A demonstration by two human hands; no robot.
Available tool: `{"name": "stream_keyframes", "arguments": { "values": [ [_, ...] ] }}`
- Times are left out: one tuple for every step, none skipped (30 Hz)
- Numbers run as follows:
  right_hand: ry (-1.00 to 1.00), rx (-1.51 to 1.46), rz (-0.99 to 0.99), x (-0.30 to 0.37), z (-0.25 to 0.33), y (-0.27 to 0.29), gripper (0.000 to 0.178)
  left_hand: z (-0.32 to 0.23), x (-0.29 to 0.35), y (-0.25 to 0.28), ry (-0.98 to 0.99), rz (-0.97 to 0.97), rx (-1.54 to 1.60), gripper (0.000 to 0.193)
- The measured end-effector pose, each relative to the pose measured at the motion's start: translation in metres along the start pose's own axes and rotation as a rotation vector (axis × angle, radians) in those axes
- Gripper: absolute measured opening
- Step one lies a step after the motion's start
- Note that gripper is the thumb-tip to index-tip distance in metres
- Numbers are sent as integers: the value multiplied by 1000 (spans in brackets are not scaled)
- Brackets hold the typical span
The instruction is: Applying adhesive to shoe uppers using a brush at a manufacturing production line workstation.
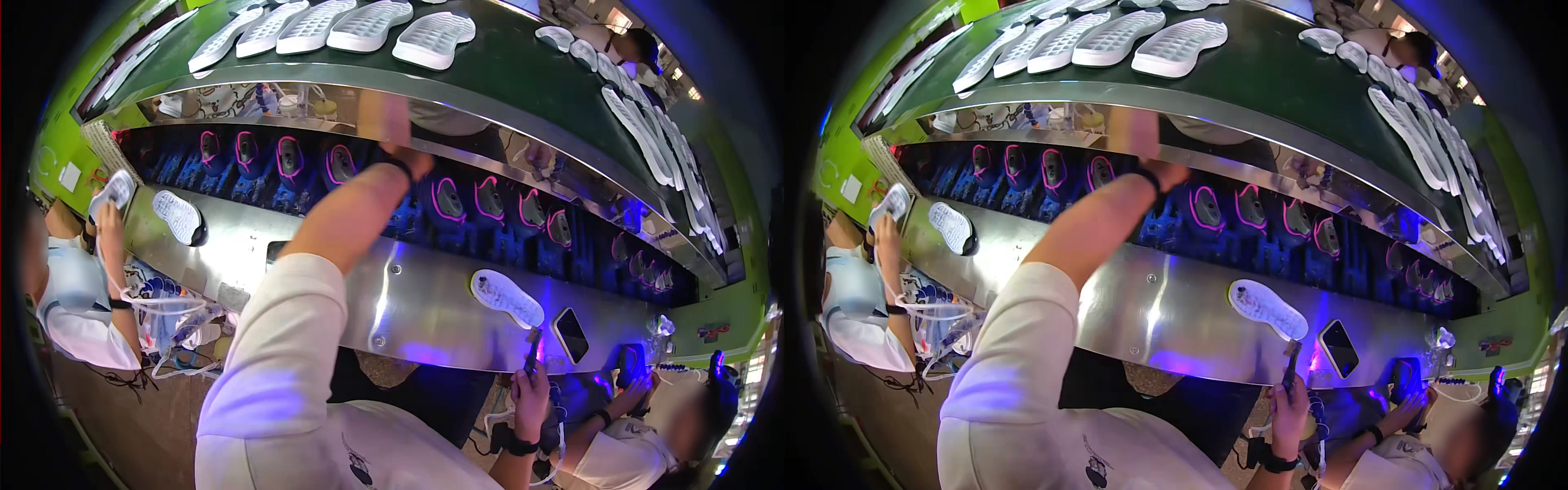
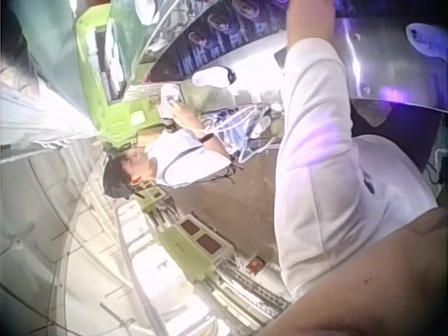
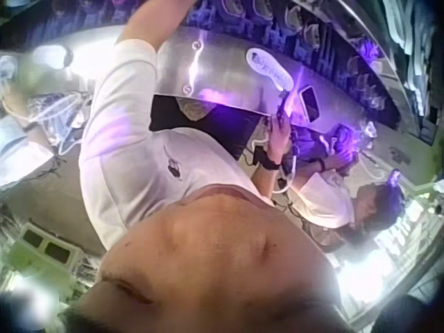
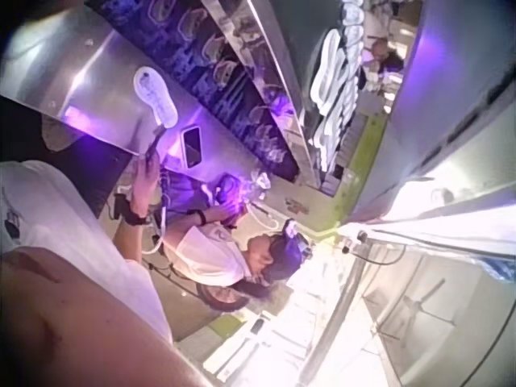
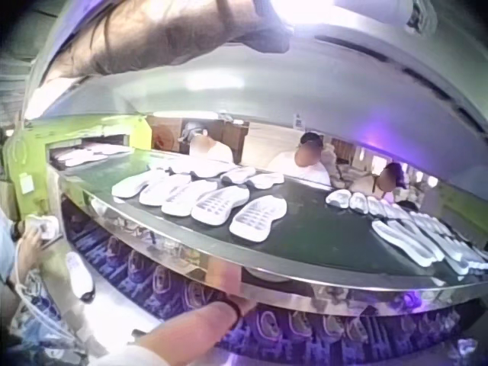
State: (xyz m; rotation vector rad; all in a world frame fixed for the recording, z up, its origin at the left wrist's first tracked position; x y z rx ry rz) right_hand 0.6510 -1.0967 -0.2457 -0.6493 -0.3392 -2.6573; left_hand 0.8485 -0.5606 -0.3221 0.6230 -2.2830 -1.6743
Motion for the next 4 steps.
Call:
{"name": "stream_keyframes", "arguments": {
  "values": [
    [11, -11, -3, -3, 3, -5, 32, -18, -1, -8, 39, -93, -29, 58],
    [18, -21, -8, -6, 6, -11, 31, -31, -5, -24, 50, -98, -31, 58],
    [71, -32, 24, -8, 13, -17, 31, -29, -8, -61, 348, 233, 36, 72],
    [74, -28, 21, -6, 13, -15, 31, -29, 5, -94, 639, 572, 104, 89]
  ]
}}
Point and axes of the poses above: each hand's wrist, its own x-axis away from the middle knuckle, its own y-axis out of the back of the hand, z = x × y, the point moved 7 cm from there along -x, towards the middle knuckle, and after that the axes turned 10 degrees about z, right-handed, at the moved point
